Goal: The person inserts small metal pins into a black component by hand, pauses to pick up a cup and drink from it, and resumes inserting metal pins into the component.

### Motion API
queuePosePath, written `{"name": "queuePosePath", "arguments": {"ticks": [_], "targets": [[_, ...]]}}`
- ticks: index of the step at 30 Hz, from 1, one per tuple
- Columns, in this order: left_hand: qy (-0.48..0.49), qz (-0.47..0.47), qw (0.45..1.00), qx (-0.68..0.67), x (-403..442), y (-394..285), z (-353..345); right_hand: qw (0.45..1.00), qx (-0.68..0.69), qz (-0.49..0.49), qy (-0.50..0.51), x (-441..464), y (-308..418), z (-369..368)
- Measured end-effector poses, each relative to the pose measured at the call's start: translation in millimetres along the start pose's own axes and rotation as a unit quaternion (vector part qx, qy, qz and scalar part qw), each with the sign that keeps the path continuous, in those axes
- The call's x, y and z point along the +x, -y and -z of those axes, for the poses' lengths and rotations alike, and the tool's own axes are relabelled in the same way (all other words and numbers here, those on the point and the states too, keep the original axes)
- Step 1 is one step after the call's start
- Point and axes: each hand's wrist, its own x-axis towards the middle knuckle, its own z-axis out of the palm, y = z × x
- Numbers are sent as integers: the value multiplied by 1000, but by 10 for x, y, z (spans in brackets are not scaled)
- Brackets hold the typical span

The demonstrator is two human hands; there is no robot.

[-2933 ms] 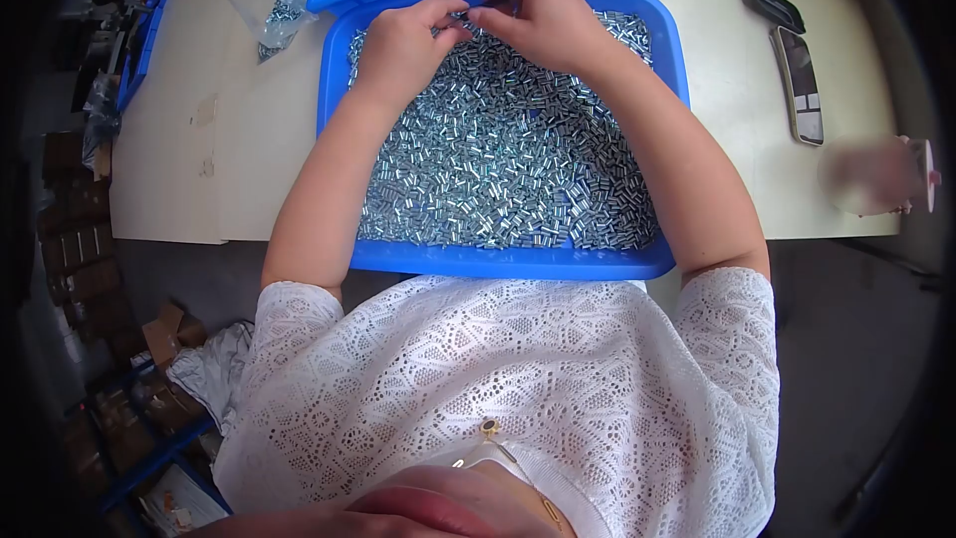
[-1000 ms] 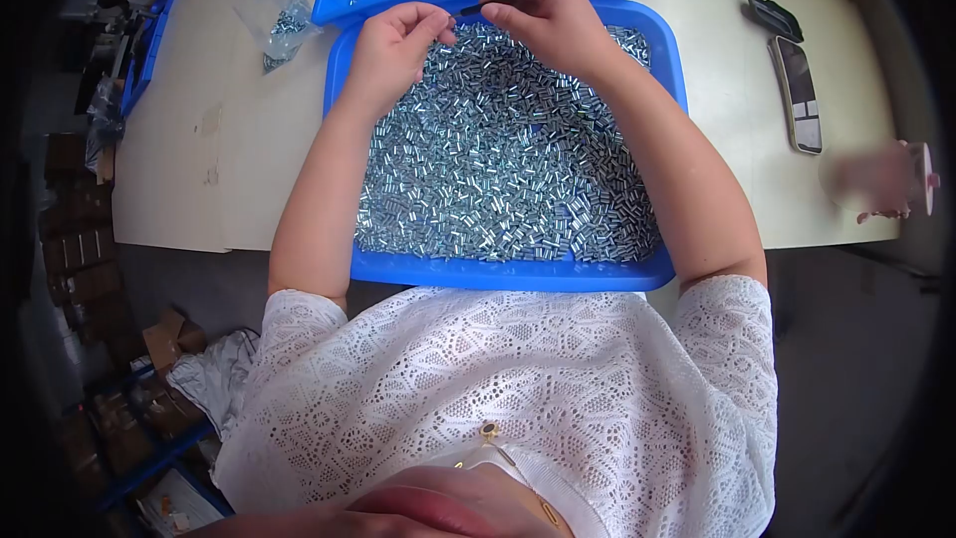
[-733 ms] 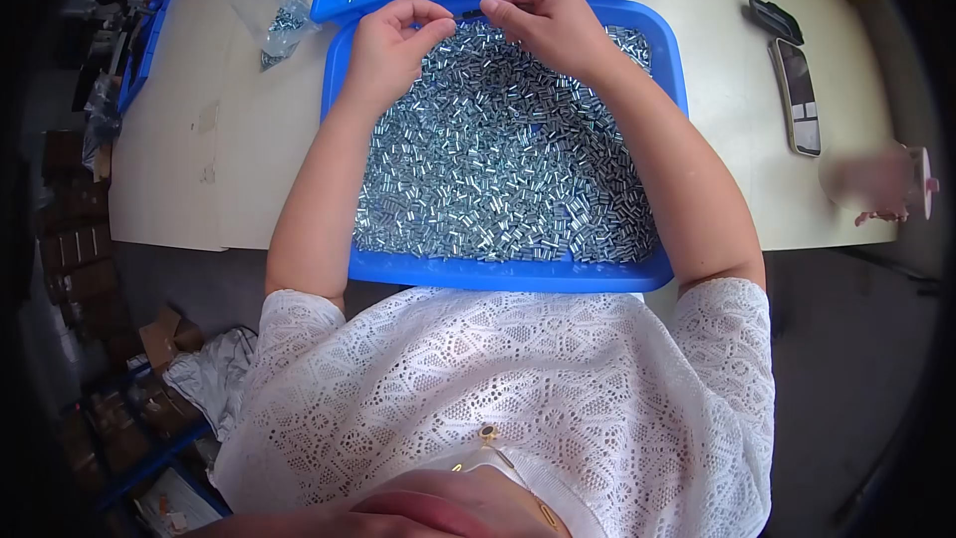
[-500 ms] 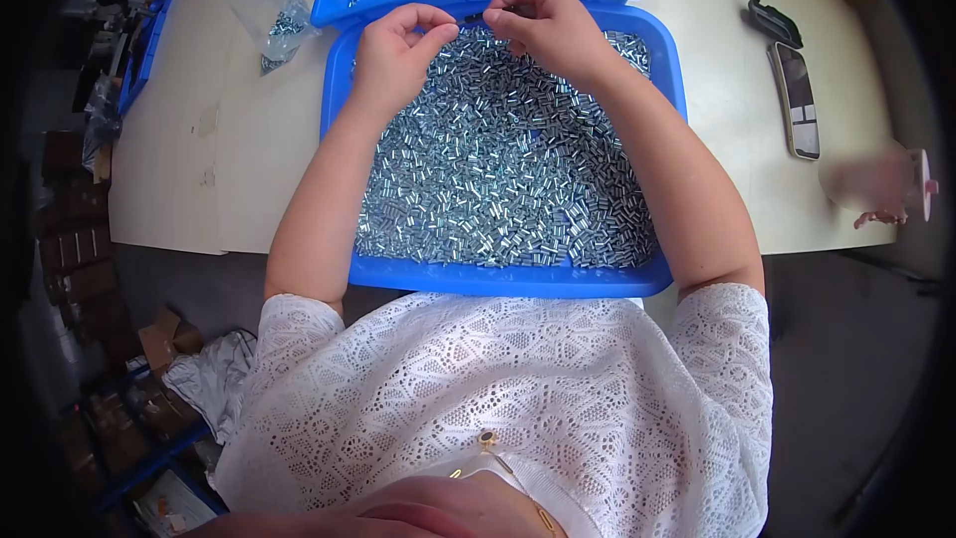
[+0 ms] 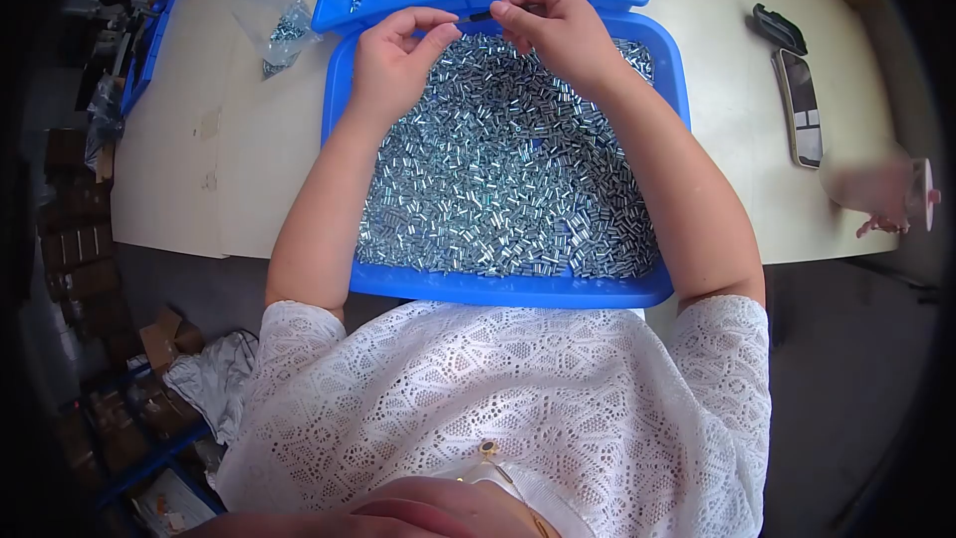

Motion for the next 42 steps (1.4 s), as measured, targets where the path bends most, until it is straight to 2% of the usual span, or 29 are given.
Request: {"name": "queuePosePath", "arguments": {"ticks": [4,6,7,9,11,14,17,19,20,21,23,24,25,26,30,37,39,41,42], "targets": [[14,-3,997,72,2,-27,32,998,-55,-2,2,-45,45,-30],[10,-20,994,105,6,-14,28,978,-188,83,-43,-67,36,-74],[1,-52,992,117,7,6,11,978,-188,82,-43,-68,38,-85],[-8,-84,988,127,-2,-6,-21,912,-340,220,-57,-70,59,-99],[-17,-135,975,175,-19,-47,-42,899,-374,225,-46,-84,84,-116],[-8,-163,964,209,-28,-33,-58,878,-426,218,-6,-102,64,-120],[20,-116,973,199,-24,-23,-64,856,-451,253,-13,-64,79,-69],[23,-81,984,158,-26,36,-69,787,-499,353,-83,-47,92,-44],[27,-45,992,117,-22,46,-69,787,-499,354,-83,-53,105,-48],[27,-46,992,118,-16,47,-59,846,-433,298,-92,-67,120,-54],[18,34,999,23,6,35,-33,937,-254,208,-123,-100,124,-87],[1,3,1000,-2,30,70,-31,967,-140,184,-109,-69,63,-64],[0,2,1000,-2,38,78,-24,983,-24,158,-93,-32,21,-38],[-1,25,999,-34,46,73,-14,986,16,150,-75,-39,47,-52],[7,62,995,-82,30,14,-6,986,12,159,-56,-34,20,-61],[3,34,993,-112,41,75,-9,989,-8,141,-50,-15,-11,-20],[14,35,998,-40,22,26,15,989,-16,138,-46,-23,16,2],[9,32,999,-17,-7,-47,1,989,-137,9,-56,-46,83,31],[4,27,1000,8,-15,-65,-7,989,-137,8,-56,-42,72,32]]}}
